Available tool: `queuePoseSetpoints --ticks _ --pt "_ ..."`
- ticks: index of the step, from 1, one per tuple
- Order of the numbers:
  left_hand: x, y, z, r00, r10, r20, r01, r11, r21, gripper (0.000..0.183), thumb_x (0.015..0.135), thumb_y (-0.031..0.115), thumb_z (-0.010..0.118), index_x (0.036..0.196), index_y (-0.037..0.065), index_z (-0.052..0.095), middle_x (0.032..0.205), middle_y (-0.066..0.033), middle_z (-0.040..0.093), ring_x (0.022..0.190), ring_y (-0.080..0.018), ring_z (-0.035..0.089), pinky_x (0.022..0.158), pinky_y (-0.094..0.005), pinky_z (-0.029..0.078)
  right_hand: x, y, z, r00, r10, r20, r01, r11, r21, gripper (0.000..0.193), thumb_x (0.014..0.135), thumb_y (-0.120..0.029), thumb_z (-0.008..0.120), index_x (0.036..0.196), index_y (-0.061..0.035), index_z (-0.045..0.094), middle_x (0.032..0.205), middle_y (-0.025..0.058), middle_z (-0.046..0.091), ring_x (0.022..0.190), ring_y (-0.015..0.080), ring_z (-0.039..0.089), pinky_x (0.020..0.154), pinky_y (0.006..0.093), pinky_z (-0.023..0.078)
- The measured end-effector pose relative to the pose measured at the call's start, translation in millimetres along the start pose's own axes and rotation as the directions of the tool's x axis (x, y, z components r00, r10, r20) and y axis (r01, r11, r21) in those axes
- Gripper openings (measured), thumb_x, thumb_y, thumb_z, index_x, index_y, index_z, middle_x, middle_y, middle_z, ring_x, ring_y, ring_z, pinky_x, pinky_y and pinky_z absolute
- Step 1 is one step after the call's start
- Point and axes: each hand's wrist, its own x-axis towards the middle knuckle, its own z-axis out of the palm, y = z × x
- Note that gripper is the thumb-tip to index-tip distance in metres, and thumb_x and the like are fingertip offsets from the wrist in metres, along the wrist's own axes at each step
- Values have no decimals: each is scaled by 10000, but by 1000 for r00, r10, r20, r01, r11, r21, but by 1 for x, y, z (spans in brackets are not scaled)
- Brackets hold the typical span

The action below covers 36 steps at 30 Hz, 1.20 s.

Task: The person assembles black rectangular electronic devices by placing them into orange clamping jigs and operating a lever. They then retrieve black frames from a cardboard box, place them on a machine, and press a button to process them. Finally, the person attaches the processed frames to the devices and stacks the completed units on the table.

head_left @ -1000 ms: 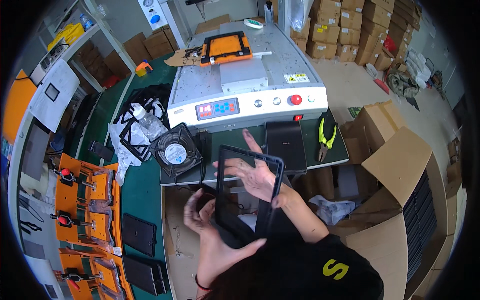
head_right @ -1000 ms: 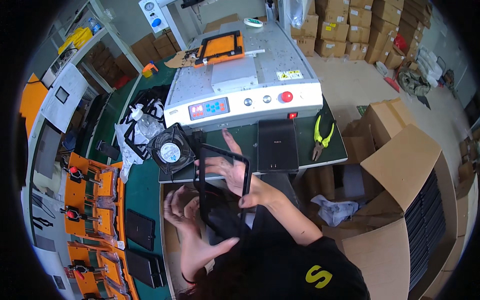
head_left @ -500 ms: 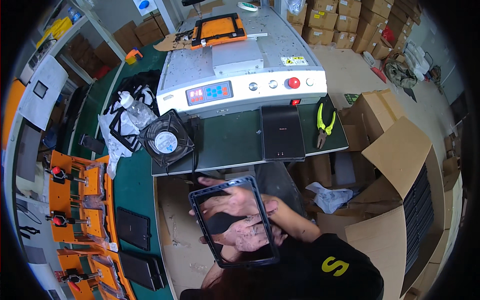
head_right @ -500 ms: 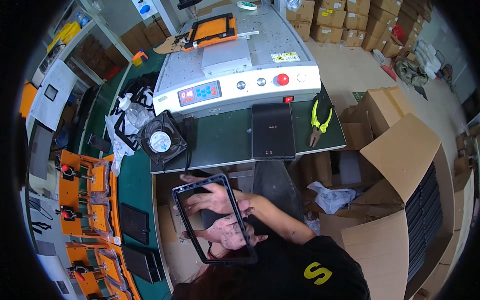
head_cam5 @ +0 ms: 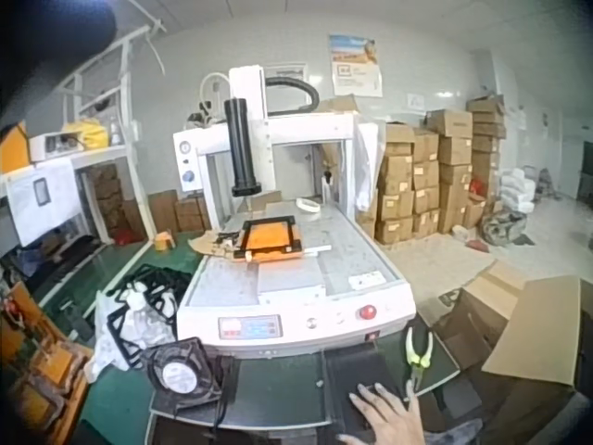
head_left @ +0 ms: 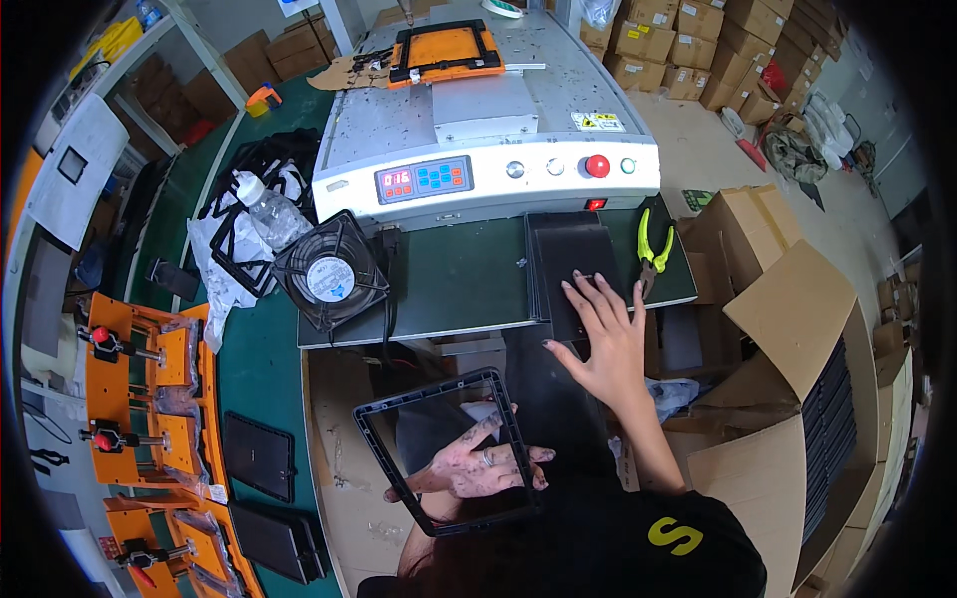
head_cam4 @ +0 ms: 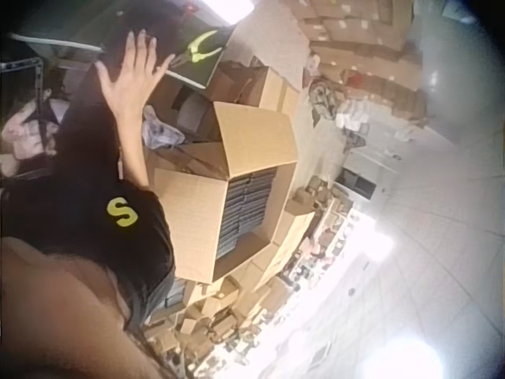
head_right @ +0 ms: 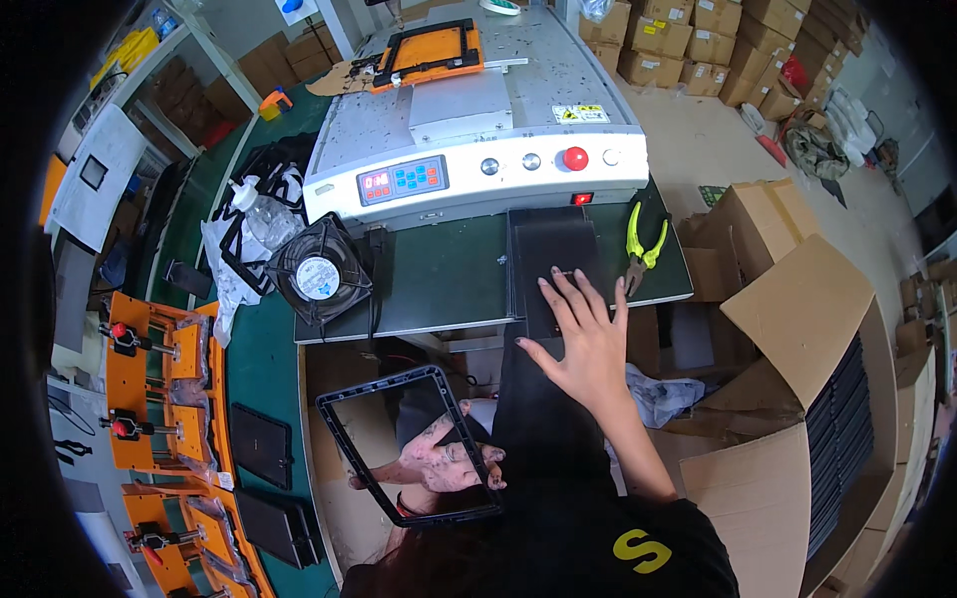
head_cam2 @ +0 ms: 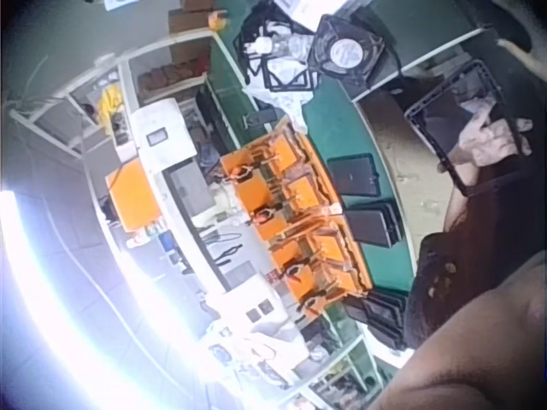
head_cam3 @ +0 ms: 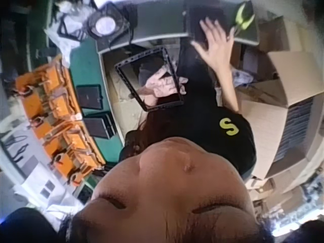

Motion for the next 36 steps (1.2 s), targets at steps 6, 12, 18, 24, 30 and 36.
queuePoseSetpoints --ticks 6,12,18,24,30,36 --pt "2 0 2 985 169 46 -169 986 2 1176 633 578 654 1487 163 -39 1435 -376 157 1280 -498 278 1054 -610 179 -9 -4 -3 971 230 -63 -226 972 58 739 677 -305 747 1334 -119 462 1385 297 287 1262 478 278 1029 549 271" --pt "11 8 -9 784 570 247 -560 820 -116 1060 692 489 685 1493 189 59 1465 -303 193 1302 -447 290 1101 -566 173 -3 2 -21 941 320 -110 -241 861 447 792 674 -222 719 1374 -61 385 1391 268 341 1301 404 307 1067 463 277" --pt "22 25 -11 712 691 126 -689 722 -67 1321 436 516 874 1469 114 155 1458 -255 251 1349 -401 264 1136 -483 200 -11 -39 -51 989 -132 -58 139 759 636 789 628 -450 679 1263 -6 527 1360 259 410 1238 395 402 1027 485 324" --pt "29 17 -13 769 638 35 -637 763 108 1270 472 601 821 1442 49 213 1419 -260 311 1322 -400 315 1084 -497 305 -27 -99 -36 974 -225 -35 192 733 653 771 560 -375 742 1226 -20 583 1391 289 362 1223 423 367 1012 496 297" --pt "31 15 -16 811 583 39 -584 804 112 1241 496 609 796 1440 48 219 1415 -257 319 1314 -399 325 1077 -498 314 -29 -103 -24 976 -176 -128 217 759 613 752 555 -368 733 1195 1 595 1394 313 356 1221 433 393 1013 496 317" --pt "34 12 -18 822 568 40 -569 815 111 1212 519 617 772 1438 46 224 1411 -254 327 1307 -398 335 1069 -499 322 -31 -105 -24 975 -160 -153 220 766 604 742 547 -359 736 1178 8 605 1383 314 374 1218 439 402 1016 493 323"
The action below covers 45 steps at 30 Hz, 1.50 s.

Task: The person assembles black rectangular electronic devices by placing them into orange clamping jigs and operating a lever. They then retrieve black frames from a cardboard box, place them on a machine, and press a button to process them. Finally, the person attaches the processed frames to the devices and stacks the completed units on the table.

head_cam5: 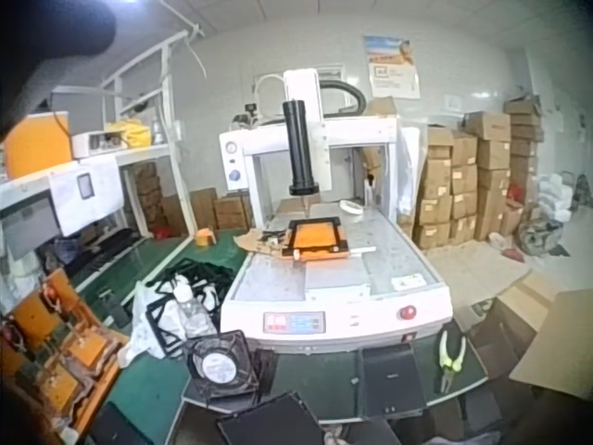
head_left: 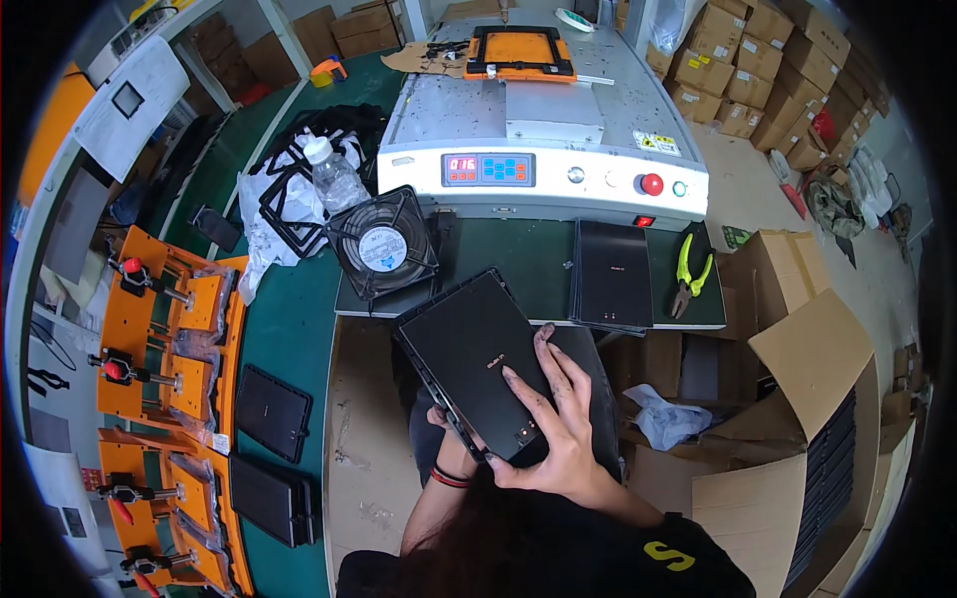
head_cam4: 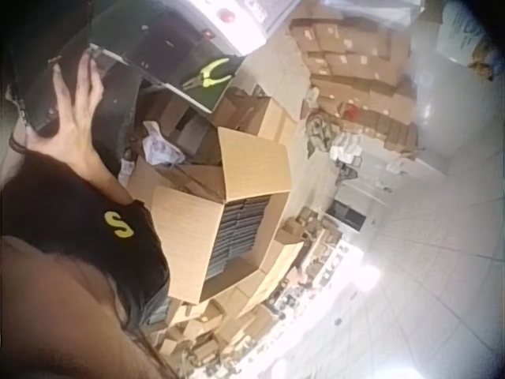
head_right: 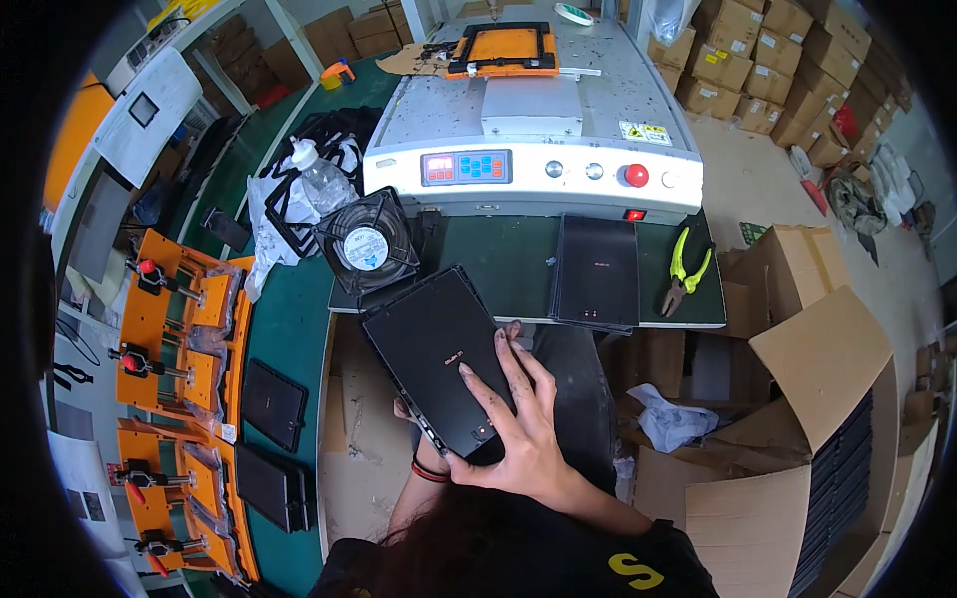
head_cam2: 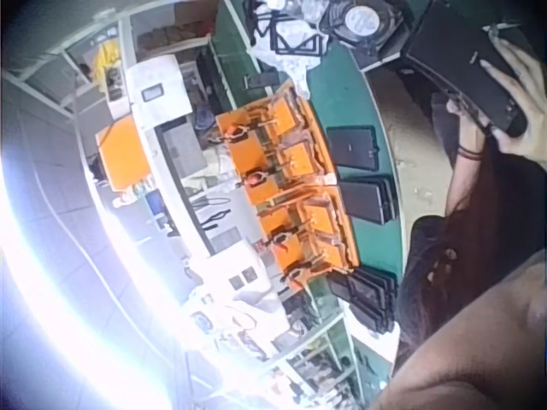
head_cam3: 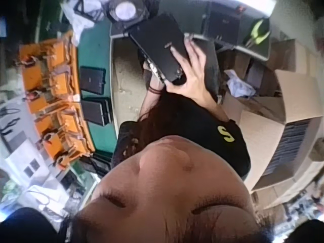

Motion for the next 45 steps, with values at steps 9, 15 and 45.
queuePoseSetpoints --ticks 9,15,45 --pt "2 -1 -2 1000 -7 1 7 1000 4 1171 553 628 736 1435 45 233 1404 -250 339 1295 -397 350 1058 -501 335 -3 -1 1 1000 13 16 -13 1000 -12 721 576 -365 736 1180 6 604 1374 319 378 1223 443 389 1020 498 311" --pt "4 -2 -2 1000 -7 -1 7 1000 4 1144 576 636 711 1433 43 238 1400 -247 347 1287 -396 360 1050 -502 344 -3 3 2 1000 28 2 -28 1000 1 711 587 -367 729 1180 5 604 1373 317 381 1215 446 391 1019 502 309" --pt "4 -7 -1 999 -49 -5 48 998 -31 1024 692 676 589 1424 37 266 1378 -232 386 1248 -391 411 1012 -507 388 2 -3 -15 953 127 274 -53 963 -264 992 559 -663 728 1340 -105 476 1472 220 270 1389 447 112 1002 672 -32"
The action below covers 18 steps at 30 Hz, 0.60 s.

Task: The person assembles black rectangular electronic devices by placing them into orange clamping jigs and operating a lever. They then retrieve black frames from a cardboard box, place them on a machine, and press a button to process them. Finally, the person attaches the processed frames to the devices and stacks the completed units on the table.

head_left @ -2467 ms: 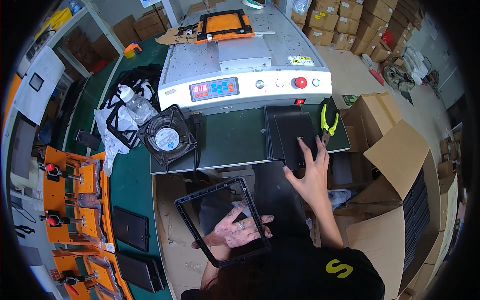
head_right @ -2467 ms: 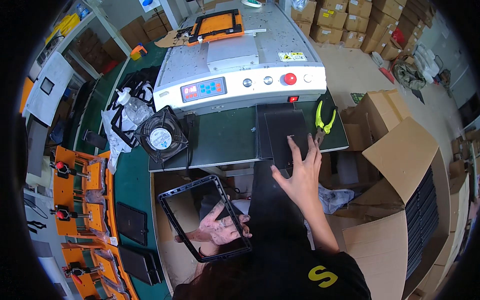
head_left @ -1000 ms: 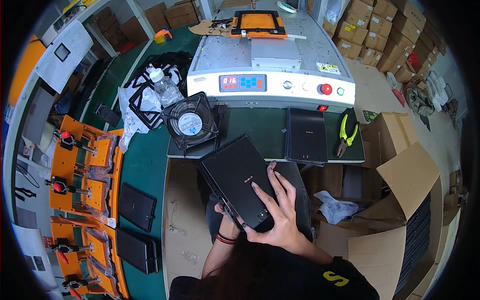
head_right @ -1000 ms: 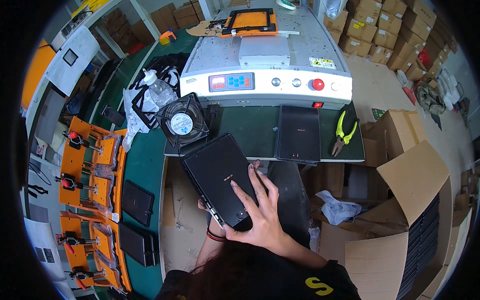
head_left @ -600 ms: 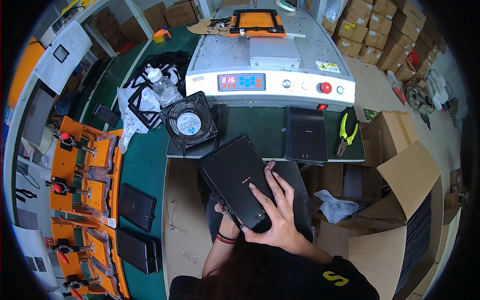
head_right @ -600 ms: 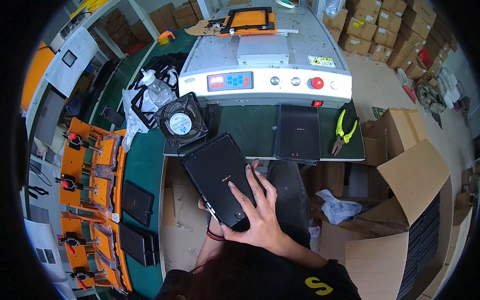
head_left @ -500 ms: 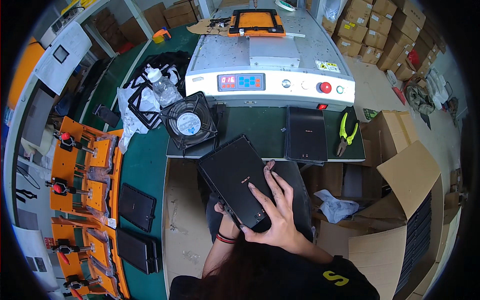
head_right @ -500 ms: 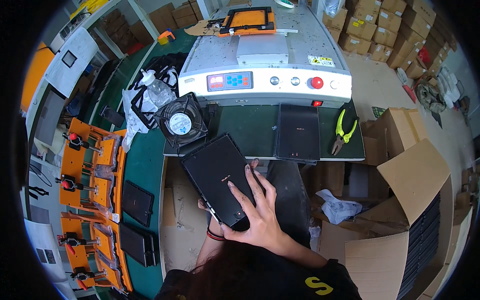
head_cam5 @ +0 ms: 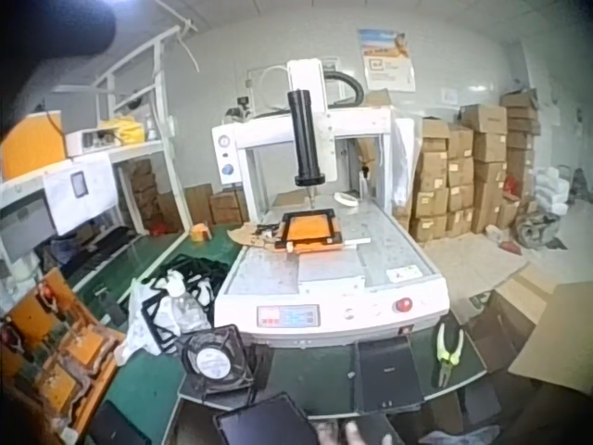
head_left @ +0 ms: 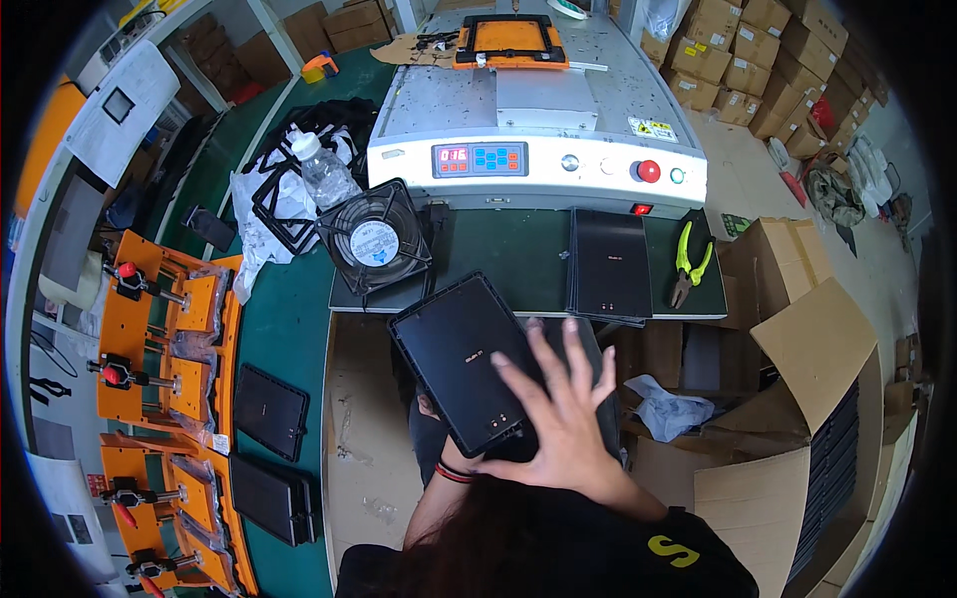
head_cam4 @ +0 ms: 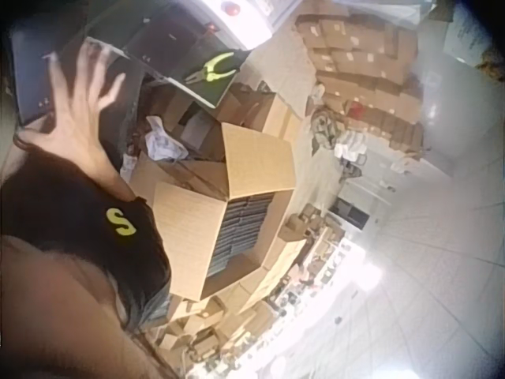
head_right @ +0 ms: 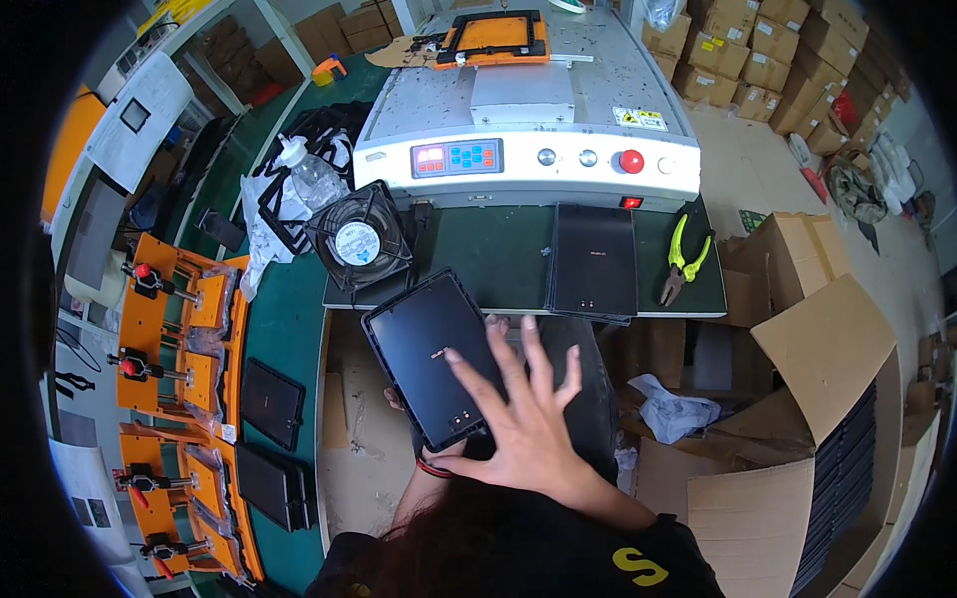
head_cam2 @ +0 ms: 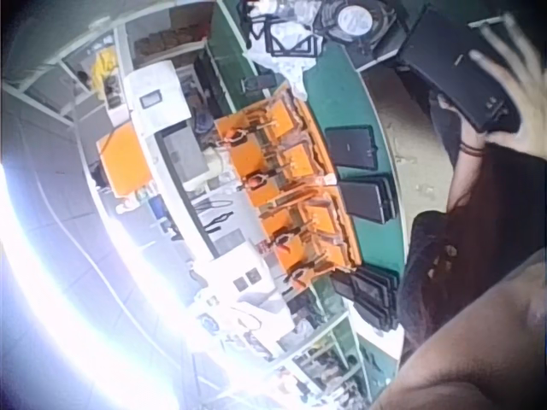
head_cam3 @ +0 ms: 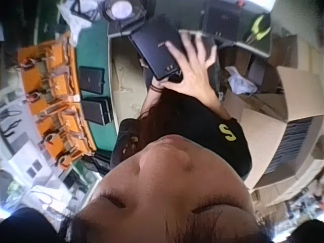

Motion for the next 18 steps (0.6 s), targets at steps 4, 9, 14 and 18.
queuePoseSetpoints --ticks 4,9,14,18 --pt "-4 3 -6 1000 -11 10 11 1000 -20 1010 707 681 573 1423 36 269 1375 -231 391 1243 -390 417 1007 -508 393 14 30 -12 979 165 -120 -88 872 481 894 733 -437 706 1418 -33 298 1456 216 302 1409 386 135 1108 503 65" --pt "-14 15 -7 987 158 2 -153 963 -220 923 787 682 481 1419 38 286 1352 -224 425 1208 -391 454 984 -505 415 38 42 -2 846 196 495 -531 239 813 391 964 -207 521 1285 2 444 1040 53 586 810 63 524 712 223 449" --pt "-42 36 9 906 353 -233 -322 933 160 688 956 555 298 1423 50 280 1418 -156 359 1312 -303 351 1063 -447 344 59 29 22 939 251 235 -322 400 858 287 977 -195 496 1169 17 516 996 38 597 923 82 523 853 247 425" --pt "-65 52 14 803 539 -255 -254 697 671 506 962 136 489 1400 -17 287 1366 -112 407 1276 -189 373 1069 -329 294 77 17 60 930 199 310 -359 305 882 308 982 -163 476 1226 24 483 1092 62 582 1009 93 504 911 239 384"
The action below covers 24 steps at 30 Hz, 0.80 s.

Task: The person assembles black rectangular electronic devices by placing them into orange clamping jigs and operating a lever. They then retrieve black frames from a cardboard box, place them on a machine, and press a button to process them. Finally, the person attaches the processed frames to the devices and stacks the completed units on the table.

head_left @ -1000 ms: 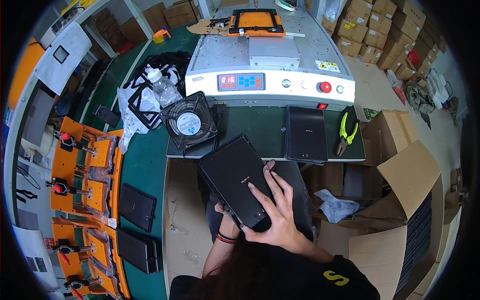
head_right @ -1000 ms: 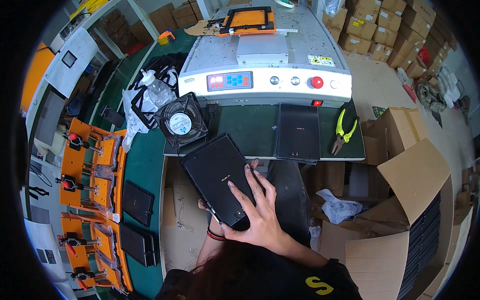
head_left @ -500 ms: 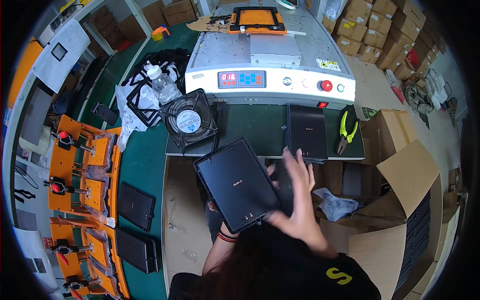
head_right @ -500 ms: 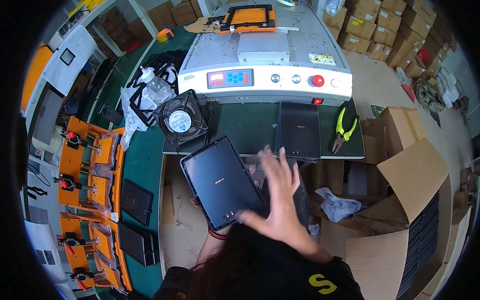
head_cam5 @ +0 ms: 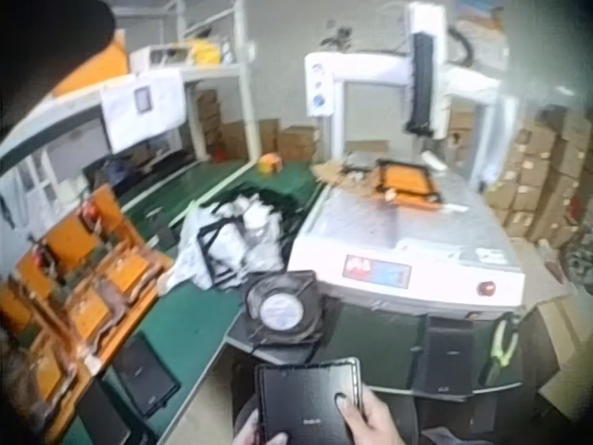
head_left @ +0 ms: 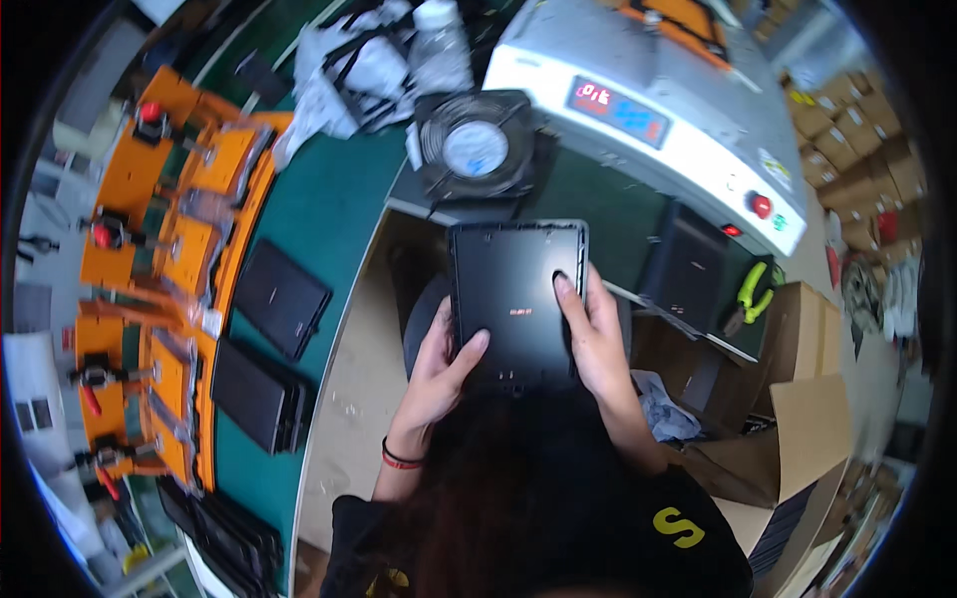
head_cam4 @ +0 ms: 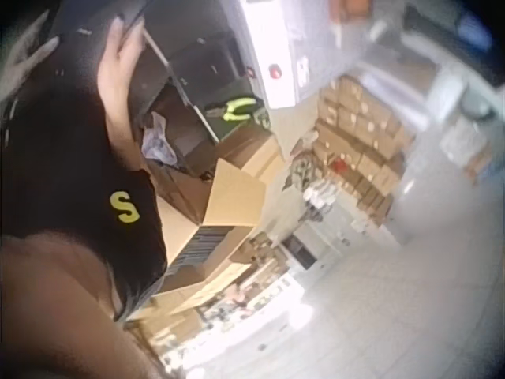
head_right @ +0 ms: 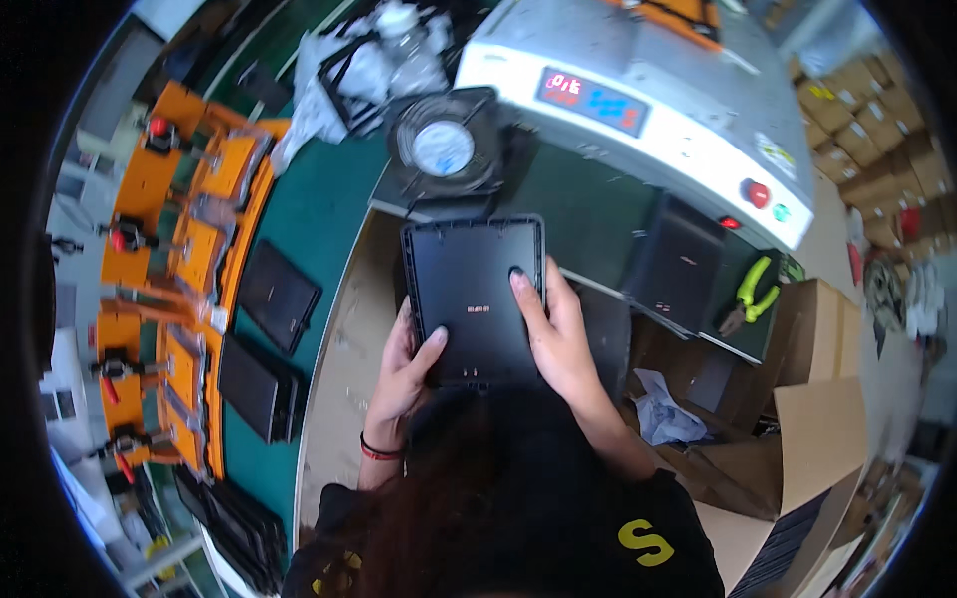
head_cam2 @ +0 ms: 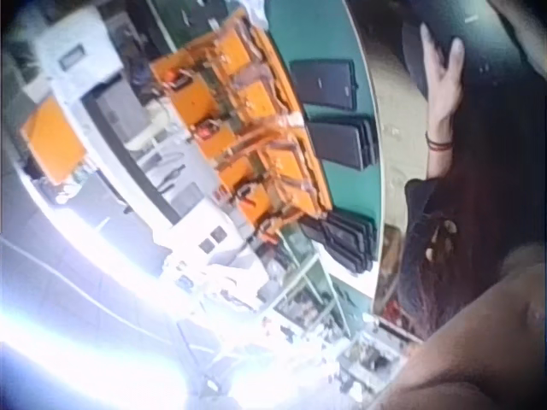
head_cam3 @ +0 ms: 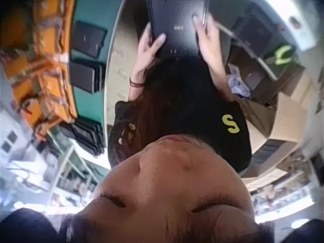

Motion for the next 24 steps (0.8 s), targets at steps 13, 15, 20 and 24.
queuePoseSetpoints --ticks 13,15,20,24 --pt "-34 36 -76 670 391 -631 -254 919 300 435 964 85 461 1356 -40 321 1308 -129 439 1211 -174 419 1032 -283 304 49 15 123 826 -11 563 208 935 -287 511 908 -137 578 1338 45 369 1211 229 573 1173 268 544 945 345 426" --pt "-52 44 -81 588 349 -730 -405 908 107 520 974 145 470 1404 -12 222 1343 -132 408 1221 -193 418 1034 -320 328 41 12 143 794 -142 591 383 872 -305 630 900 -146 584 1398 52 253 1251 247 538 1205 319 514 951 369 427" --pt "-83 80 -95 562 308 -768 -636 754 -163 426 996 220 424 1390 139 283 1263 -89 495 1115 -194 545 886 -334 508 5 3 170 430 -284 857 722 678 -137 607 845 -126 639 1375 14 378 1194 204 579 989 348 615 848 362 490" --pt "-95 83 -101 594 112 -797 -558 770 -309 593 982 246 458 1459 223 108 1315 -104 444 1112 -222 554 844 -367 534 1 22 200 459 -388 799 735 672 -96 386 789 -33 656 1169 5 598 1111 127 649 747 254 648 723 321 518"
